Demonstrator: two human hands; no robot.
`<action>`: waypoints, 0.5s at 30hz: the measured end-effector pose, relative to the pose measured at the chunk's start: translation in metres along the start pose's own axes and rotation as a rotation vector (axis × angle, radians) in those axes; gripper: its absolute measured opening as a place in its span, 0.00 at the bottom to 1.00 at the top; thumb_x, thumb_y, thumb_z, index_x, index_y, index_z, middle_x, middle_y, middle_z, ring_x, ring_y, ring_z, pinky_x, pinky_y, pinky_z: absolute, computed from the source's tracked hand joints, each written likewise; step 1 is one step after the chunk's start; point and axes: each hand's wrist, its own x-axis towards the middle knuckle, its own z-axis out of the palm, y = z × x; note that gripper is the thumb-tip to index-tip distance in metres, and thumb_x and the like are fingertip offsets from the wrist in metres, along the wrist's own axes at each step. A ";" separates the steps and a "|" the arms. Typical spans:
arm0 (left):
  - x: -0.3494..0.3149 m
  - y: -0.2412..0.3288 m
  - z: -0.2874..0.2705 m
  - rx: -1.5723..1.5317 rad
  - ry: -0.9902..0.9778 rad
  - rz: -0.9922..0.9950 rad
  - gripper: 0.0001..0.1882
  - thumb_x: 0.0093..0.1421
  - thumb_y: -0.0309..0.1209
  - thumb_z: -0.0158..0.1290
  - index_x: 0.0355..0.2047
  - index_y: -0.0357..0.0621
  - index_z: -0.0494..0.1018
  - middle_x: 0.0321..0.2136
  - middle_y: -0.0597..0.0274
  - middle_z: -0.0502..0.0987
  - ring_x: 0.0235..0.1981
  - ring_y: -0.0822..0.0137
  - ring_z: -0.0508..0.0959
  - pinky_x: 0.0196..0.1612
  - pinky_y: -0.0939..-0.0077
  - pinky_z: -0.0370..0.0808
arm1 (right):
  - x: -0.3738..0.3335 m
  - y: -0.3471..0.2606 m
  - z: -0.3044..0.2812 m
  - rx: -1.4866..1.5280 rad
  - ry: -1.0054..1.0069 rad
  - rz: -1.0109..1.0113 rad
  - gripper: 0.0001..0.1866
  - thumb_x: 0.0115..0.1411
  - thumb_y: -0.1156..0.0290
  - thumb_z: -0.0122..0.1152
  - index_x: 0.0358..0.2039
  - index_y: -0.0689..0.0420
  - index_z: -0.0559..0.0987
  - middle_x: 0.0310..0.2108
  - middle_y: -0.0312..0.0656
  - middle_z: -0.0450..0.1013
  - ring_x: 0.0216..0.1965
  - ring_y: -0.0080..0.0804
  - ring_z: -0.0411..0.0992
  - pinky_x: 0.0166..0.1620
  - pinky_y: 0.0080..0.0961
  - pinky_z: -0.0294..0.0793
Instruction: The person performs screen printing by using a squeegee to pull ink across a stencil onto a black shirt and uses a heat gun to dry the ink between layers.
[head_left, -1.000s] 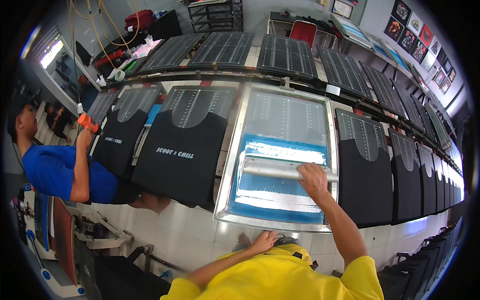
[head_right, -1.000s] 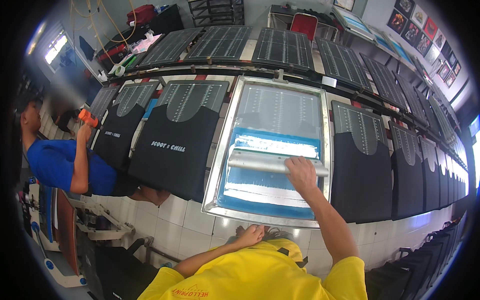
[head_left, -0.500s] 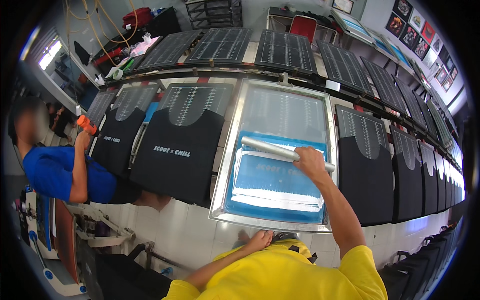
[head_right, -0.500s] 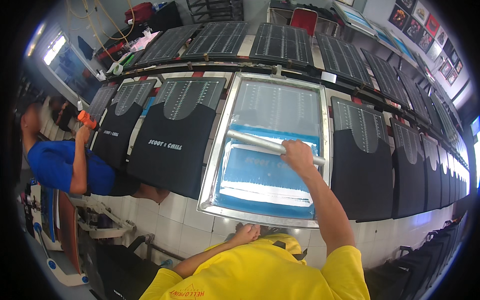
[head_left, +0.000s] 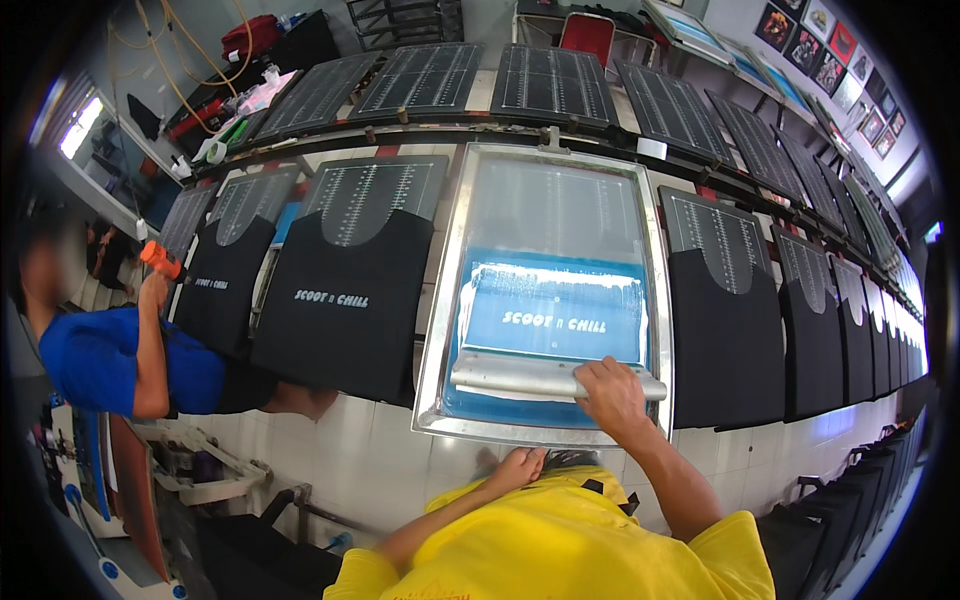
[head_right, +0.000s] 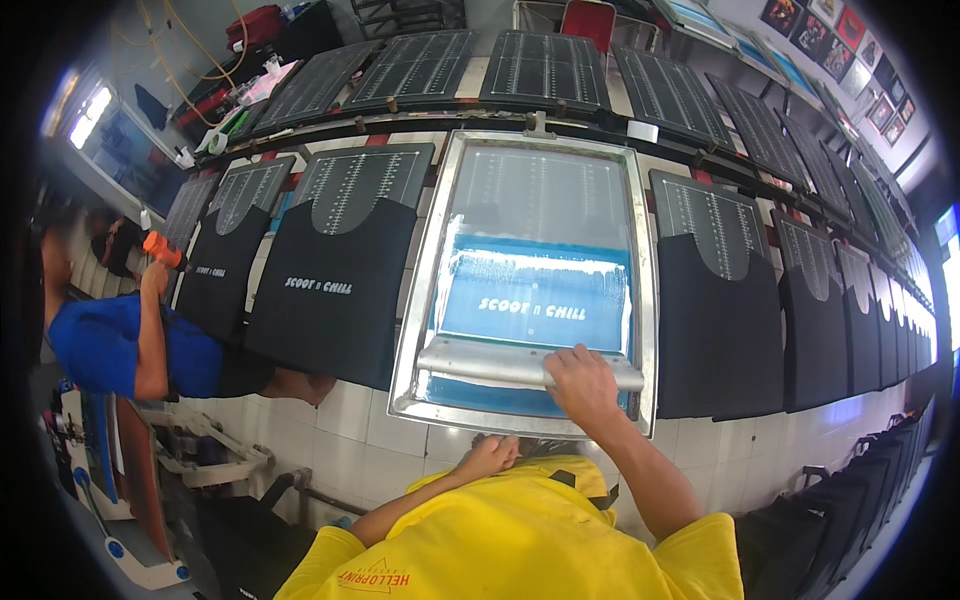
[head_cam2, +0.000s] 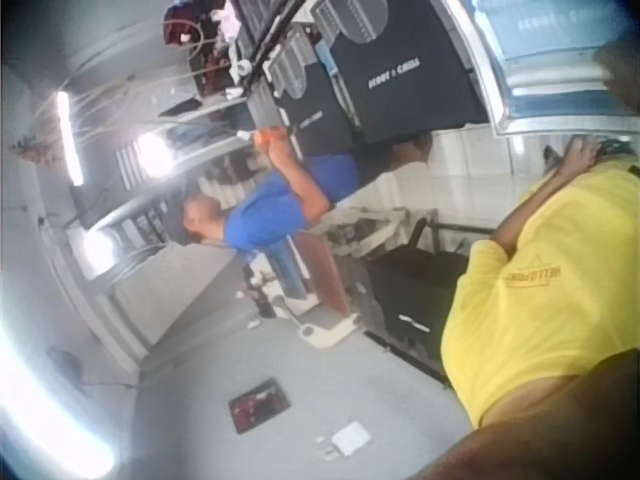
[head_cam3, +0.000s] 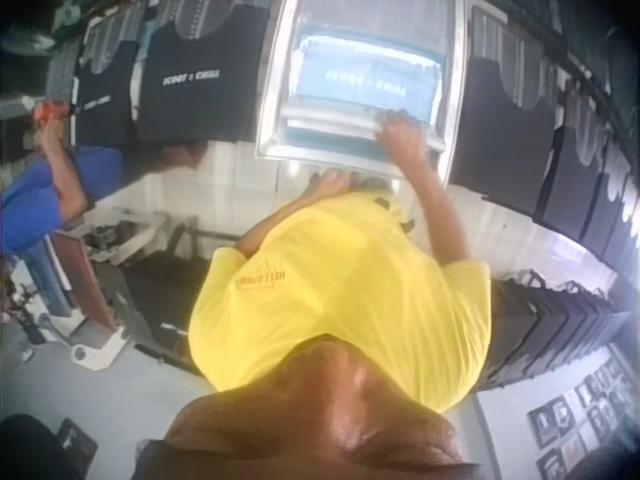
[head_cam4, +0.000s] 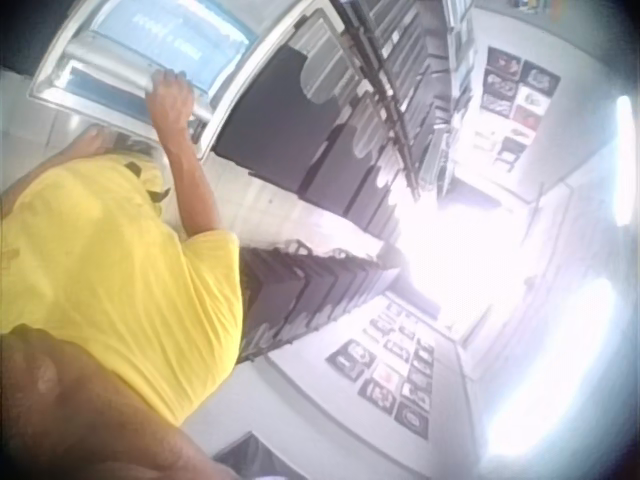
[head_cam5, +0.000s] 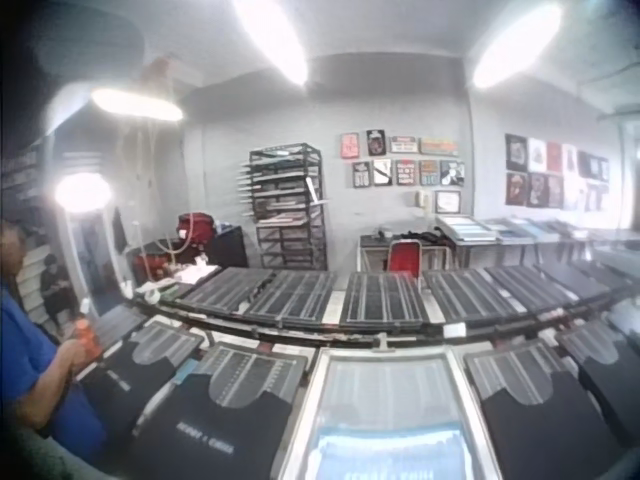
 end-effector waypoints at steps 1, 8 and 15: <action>-0.004 0.011 0.001 0.002 0.005 -0.003 0.26 0.75 0.45 0.40 0.25 0.39 0.68 0.18 0.67 0.68 0.20 0.71 0.66 0.28 0.74 0.66 | -0.007 -0.002 -0.002 0.022 -0.023 -0.010 0.19 0.41 0.73 0.74 0.36 0.55 0.79 0.35 0.40 0.77 0.39 0.40 0.74 0.42 0.37 0.75; 0.003 -0.006 0.000 -0.029 -0.044 0.005 0.26 0.75 0.46 0.40 0.25 0.40 0.68 0.17 0.68 0.66 0.20 0.72 0.65 0.28 0.74 0.65 | -0.037 -0.012 0.018 -0.127 0.065 -0.126 0.11 0.48 0.72 0.60 0.35 0.55 0.75 0.34 0.37 0.73 0.37 0.36 0.71 0.37 0.32 0.70; 0.002 -0.011 -0.001 -0.102 -0.033 -0.029 0.26 0.75 0.47 0.42 0.25 0.41 0.68 0.17 0.68 0.68 0.19 0.74 0.67 0.26 0.76 0.66 | 0.024 0.032 0.042 -0.160 0.129 -0.081 0.12 0.48 0.74 0.60 0.36 0.54 0.77 0.35 0.37 0.74 0.38 0.36 0.71 0.39 0.33 0.71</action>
